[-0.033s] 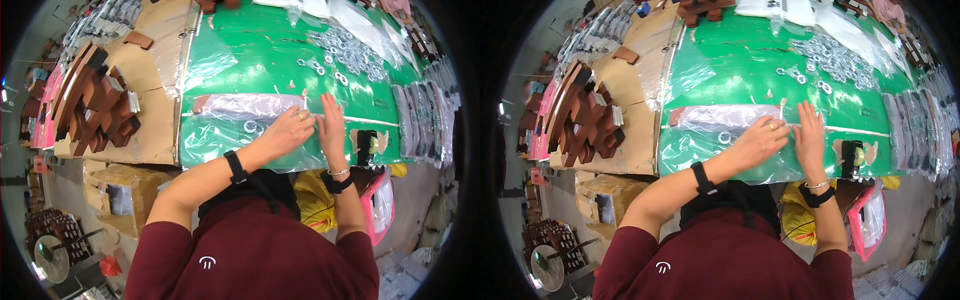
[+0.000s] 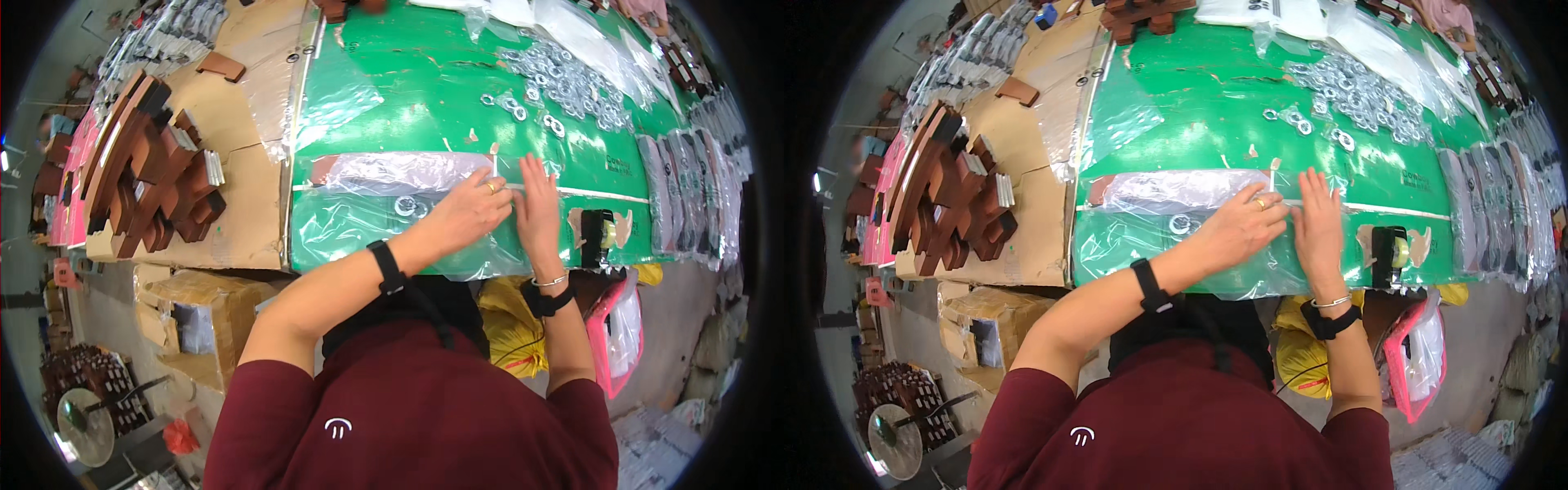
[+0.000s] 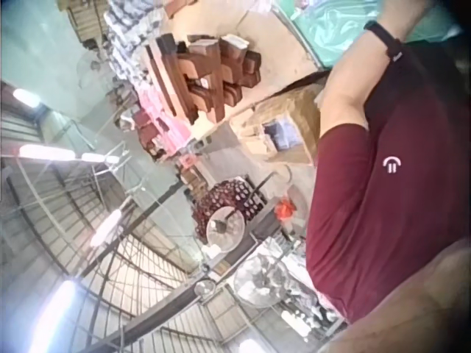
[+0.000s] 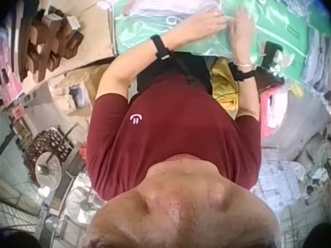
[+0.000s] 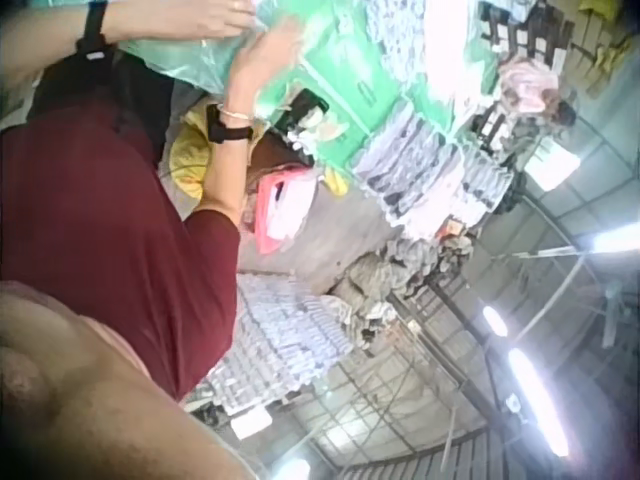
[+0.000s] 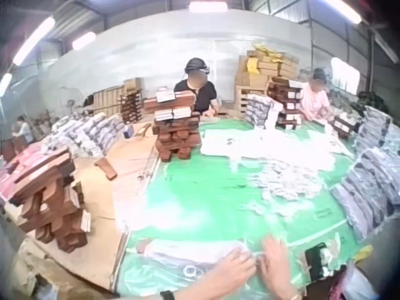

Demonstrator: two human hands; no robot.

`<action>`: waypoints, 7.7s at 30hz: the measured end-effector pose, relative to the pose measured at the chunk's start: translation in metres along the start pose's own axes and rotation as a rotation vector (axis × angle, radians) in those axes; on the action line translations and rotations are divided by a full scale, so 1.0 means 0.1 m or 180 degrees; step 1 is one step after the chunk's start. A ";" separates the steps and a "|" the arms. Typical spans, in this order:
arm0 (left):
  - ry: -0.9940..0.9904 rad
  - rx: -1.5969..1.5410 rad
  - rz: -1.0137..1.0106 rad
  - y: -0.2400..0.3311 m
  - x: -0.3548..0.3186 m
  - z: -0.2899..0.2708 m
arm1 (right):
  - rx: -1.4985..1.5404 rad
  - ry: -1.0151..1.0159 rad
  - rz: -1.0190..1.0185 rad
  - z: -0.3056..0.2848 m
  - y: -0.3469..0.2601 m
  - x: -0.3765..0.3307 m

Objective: Packing wooden components and hardware into plastic bags and sealing them with tape.

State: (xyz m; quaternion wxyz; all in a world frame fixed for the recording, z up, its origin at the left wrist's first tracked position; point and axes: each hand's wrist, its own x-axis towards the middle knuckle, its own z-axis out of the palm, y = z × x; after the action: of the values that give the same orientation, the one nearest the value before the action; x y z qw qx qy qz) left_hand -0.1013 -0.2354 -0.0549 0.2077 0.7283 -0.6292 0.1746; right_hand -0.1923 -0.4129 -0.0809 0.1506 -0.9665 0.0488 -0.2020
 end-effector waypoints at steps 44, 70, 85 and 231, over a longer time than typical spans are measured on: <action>-0.0933 -0.0560 0.0155 -0.58 0.11 -0.13 | 0.2885 -0.0115 0.1877 -0.09 0.70 0.12; -0.0718 -0.1150 -0.0232 -0.49 -0.08 -0.13 | 0.3688 -0.0640 0.2275 -0.42 -0.24 0.06; 0.0100 -0.3489 -0.1415 -0.81 0.05 -0.06 | 0.3966 -0.0707 0.2408 -0.62 -0.62 0.42; 0.0629 0.0426 -0.2241 -0.62 -1.45 -1.27 | 0.1475 0.0163 -0.0861 0.47 -0.47 0.25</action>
State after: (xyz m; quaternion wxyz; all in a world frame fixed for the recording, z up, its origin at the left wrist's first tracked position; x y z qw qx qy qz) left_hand -0.0607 -0.0390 -0.0267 0.2666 0.8917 -0.3043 0.2027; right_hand -0.1486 -0.3595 -0.0981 0.3382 -0.8986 -0.1245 -0.2504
